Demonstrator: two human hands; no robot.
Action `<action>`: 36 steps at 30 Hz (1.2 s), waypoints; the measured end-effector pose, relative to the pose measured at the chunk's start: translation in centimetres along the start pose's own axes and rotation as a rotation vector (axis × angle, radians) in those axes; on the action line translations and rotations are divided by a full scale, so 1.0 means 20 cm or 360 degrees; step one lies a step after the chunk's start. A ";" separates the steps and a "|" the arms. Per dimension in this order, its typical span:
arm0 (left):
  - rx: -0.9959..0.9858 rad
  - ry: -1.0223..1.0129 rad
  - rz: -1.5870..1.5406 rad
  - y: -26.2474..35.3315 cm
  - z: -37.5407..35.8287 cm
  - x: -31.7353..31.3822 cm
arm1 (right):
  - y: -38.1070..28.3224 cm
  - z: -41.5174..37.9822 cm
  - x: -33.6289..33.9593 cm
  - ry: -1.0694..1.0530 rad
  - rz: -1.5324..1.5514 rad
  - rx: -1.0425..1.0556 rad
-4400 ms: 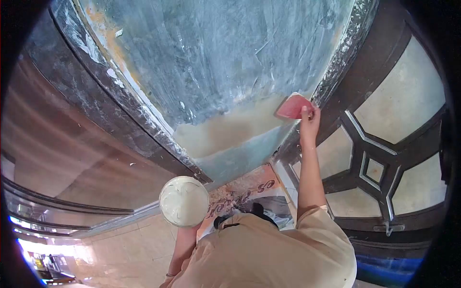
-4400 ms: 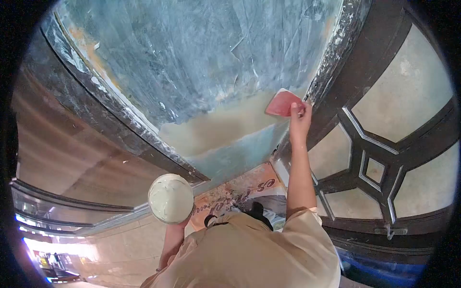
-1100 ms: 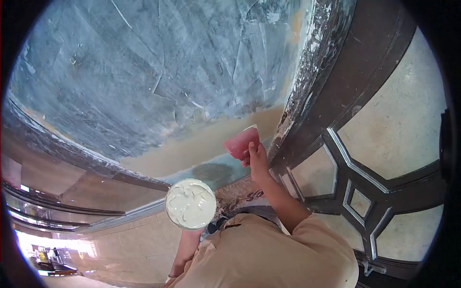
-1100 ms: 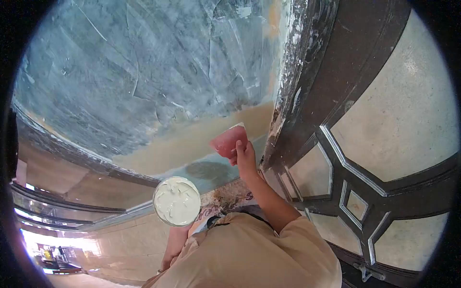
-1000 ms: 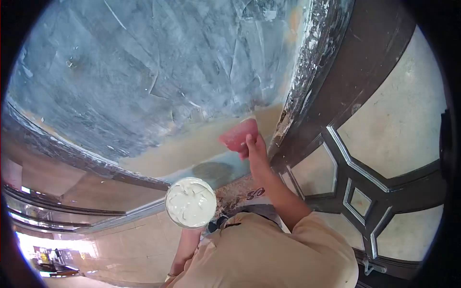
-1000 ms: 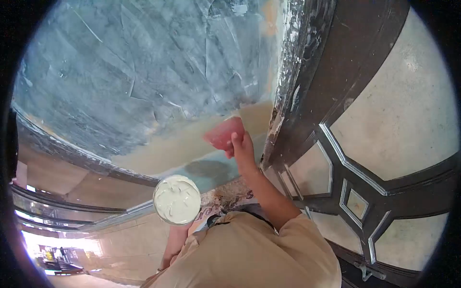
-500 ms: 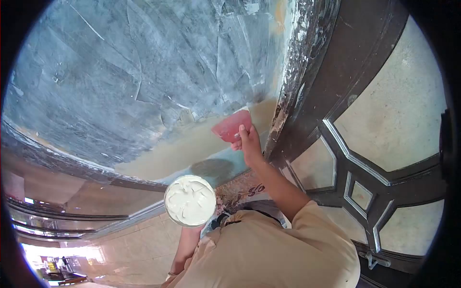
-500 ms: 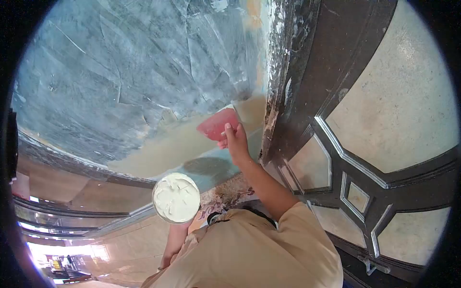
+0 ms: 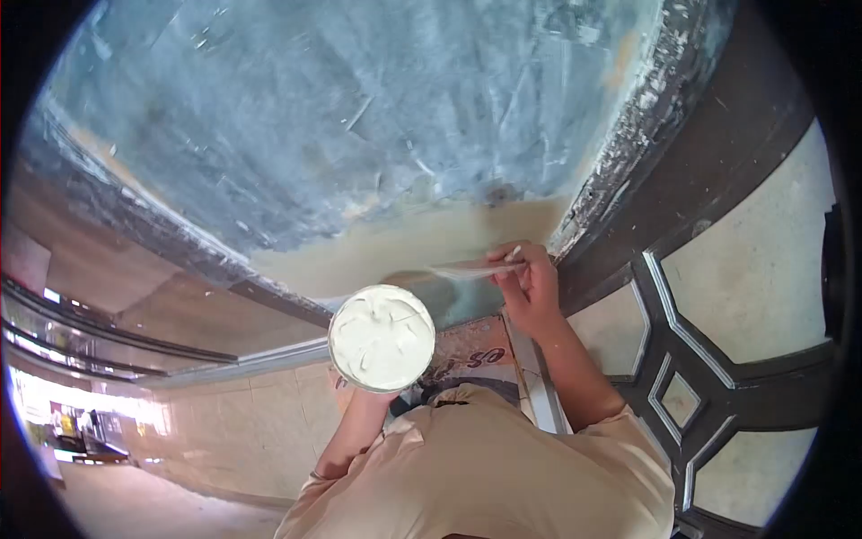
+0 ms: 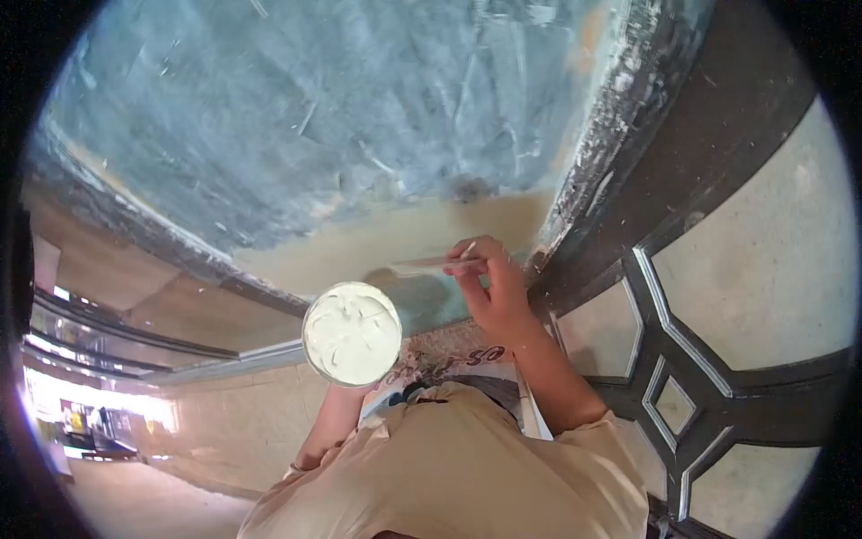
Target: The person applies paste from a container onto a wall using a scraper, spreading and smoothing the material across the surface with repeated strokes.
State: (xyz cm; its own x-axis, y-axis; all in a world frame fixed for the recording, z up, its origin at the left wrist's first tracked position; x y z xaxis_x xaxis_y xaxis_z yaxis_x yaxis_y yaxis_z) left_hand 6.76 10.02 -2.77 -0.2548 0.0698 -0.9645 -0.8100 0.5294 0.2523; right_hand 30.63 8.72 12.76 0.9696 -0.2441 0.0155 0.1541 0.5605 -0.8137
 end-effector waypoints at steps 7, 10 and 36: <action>0.0074 -0.0066 -0.0065 0.02 -0.02 -0.31 | -0.44 0.05 -0.30 -0.0586 -0.0706 0.0731; 0.0134 -0.0134 -0.0157 0.05 -0.03 -0.30 | -0.59 0.08 -0.42 -0.0683 -0.1074 0.0995; 0.0247 0.0012 0.0079 0.14 -0.19 -0.14 | -0.58 0.04 -0.85 -0.0810 -0.1336 0.0939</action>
State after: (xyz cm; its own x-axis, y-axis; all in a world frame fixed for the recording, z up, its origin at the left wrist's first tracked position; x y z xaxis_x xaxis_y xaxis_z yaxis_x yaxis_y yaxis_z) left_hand 3.20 8.12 0.93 -0.2972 0.0931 -0.9503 -0.7052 0.6495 0.2842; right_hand 12.60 6.99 22.37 0.4626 -0.4432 0.7679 0.7238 0.6889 -0.0384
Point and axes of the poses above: each hand's wrist, its own z-axis towards the middle knuckle, its own x-axis out of the back of the hand, y = z × x, the point moved 9 cm from there along z, towards the middle knuckle
